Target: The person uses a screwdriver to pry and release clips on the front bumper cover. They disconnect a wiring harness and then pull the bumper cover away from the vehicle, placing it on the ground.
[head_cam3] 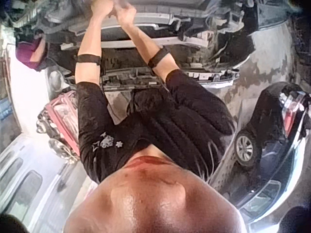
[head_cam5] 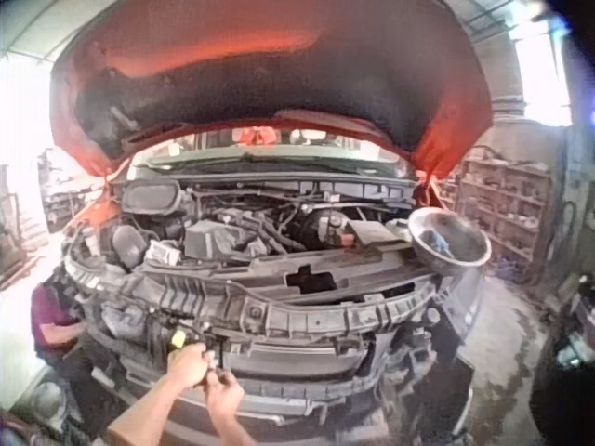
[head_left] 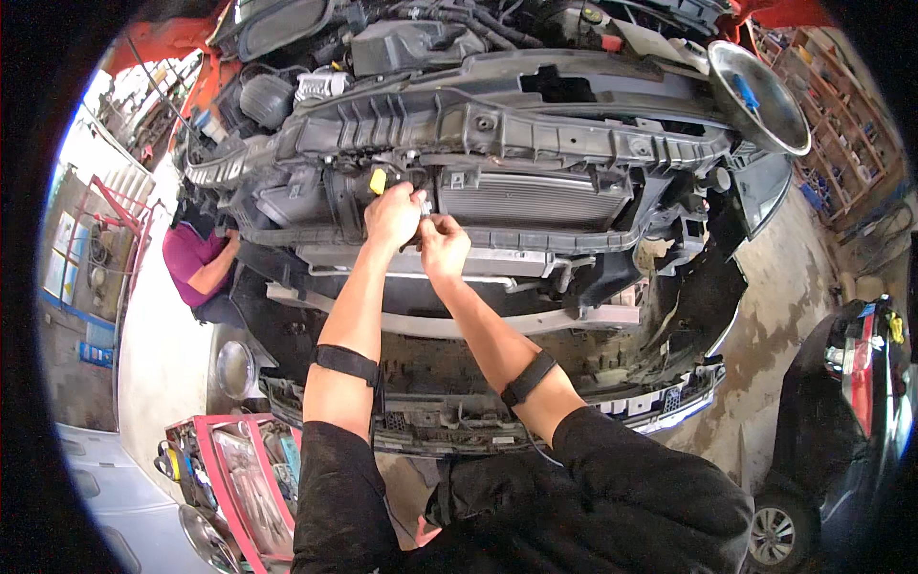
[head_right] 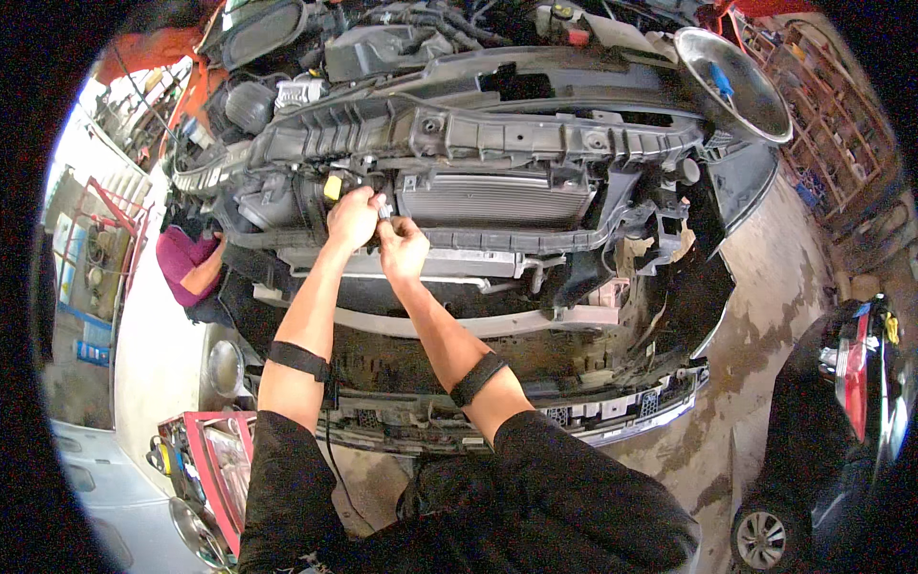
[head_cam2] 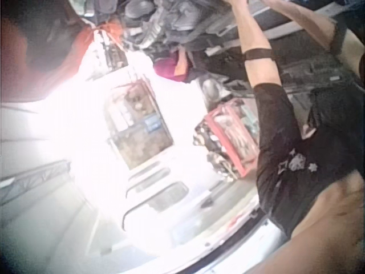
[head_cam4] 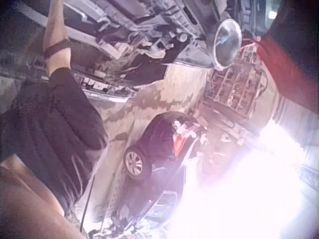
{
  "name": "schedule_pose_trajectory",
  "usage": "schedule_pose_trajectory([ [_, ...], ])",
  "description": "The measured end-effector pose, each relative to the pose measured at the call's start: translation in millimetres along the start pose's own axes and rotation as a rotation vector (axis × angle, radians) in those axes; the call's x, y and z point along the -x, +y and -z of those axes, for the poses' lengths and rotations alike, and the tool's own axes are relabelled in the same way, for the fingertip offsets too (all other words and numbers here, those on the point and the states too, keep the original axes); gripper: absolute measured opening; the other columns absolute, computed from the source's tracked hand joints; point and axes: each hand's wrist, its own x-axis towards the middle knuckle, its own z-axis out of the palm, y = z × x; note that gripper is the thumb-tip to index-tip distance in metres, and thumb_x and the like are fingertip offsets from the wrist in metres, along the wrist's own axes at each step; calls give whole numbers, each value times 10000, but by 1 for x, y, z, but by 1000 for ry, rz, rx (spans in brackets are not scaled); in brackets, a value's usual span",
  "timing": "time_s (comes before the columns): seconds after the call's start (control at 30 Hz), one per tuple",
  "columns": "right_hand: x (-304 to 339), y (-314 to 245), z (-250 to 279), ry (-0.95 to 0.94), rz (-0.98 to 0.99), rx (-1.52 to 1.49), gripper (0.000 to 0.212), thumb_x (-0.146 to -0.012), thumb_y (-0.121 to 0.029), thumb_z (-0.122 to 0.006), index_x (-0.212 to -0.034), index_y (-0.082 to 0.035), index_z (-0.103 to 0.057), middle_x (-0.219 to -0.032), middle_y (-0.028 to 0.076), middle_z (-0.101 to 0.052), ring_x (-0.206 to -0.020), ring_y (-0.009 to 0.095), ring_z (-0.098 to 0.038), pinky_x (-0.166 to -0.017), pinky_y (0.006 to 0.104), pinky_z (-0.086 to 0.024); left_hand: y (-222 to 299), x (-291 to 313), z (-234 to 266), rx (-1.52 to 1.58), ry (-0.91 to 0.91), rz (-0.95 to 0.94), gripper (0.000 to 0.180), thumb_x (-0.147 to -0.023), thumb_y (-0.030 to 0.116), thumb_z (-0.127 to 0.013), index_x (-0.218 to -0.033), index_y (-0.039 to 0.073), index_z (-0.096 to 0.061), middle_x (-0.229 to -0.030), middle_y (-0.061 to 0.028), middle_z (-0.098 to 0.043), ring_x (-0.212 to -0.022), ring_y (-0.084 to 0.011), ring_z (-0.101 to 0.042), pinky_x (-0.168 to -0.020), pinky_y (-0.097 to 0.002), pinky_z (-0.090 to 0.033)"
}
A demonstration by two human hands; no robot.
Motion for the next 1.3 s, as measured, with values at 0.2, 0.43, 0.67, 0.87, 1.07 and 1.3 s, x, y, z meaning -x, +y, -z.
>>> schedule_pose_trajectory([
  [0.2,-1,7,1,15,89,-15,118,-838,-58,-620,-749,15,-594,-622,20,-584,-494,62,-481,-451,231,-391,-5,-6,-1,44,-60,23,353,-914,389,-507,-864,61,-627,-867,-199,-662,-905,-383,-630,-793,-484,-471],
  [0.43,1,18,14,-7,62,-19,133,-836,-55,-620,-721,-10,-569,-630,36,-589,-500,76,-487,-470,242,-404,-5,-7,-1,36,-62,51,337,-912,376,-513,-878,67,-643,-818,-164,-682,-856,-333,-659,-782,-436,-484],
  [0.67,69,40,87,-111,-129,-59,187,-899,-125,-637,-774,4,-586,-686,86,-625,-557,106,-547,-503,273,-440,-15,-14,-8,364,-189,135,327,-935,374,-517,-925,62,-614,-643,-54,-668,-652,-183,-670,-651,-346,-488],
  [0.87,46,42,71,-180,-214,-104,180,-872,-143,-682,-961,9,-646,-828,55,-666,-693,104,-609,-566,256,-475,-19,-21,-6,424,-251,77,305,-956,311,-517,-833,39,-574,-611,-51,-620,-535,-144,-605,-486,-280,-461],
  [1.07,41,21,72,-80,-281,-108,362,-848,-184,-713,-1118,23,-590,-905,53,-678,-796,120,-650,-589,251,-496,-20,-21,-6,459,-261,75,321,-954,303,-527,-831,11,-581,-647,-80,-652,-567,-156,-614,-502,-287,-483],
  [1.3,21,-7,48,-42,-197,-170,426,-822,-173,-744,-1120,63,-554,-845,72,-683,-738,119,-652,-542,242,-472,-18,-21,-3,481,-280,66,310,-960,271,-523,-815,1,-565,-641,-86,-641,-541,-142,-585,-481,-293,-470],
])
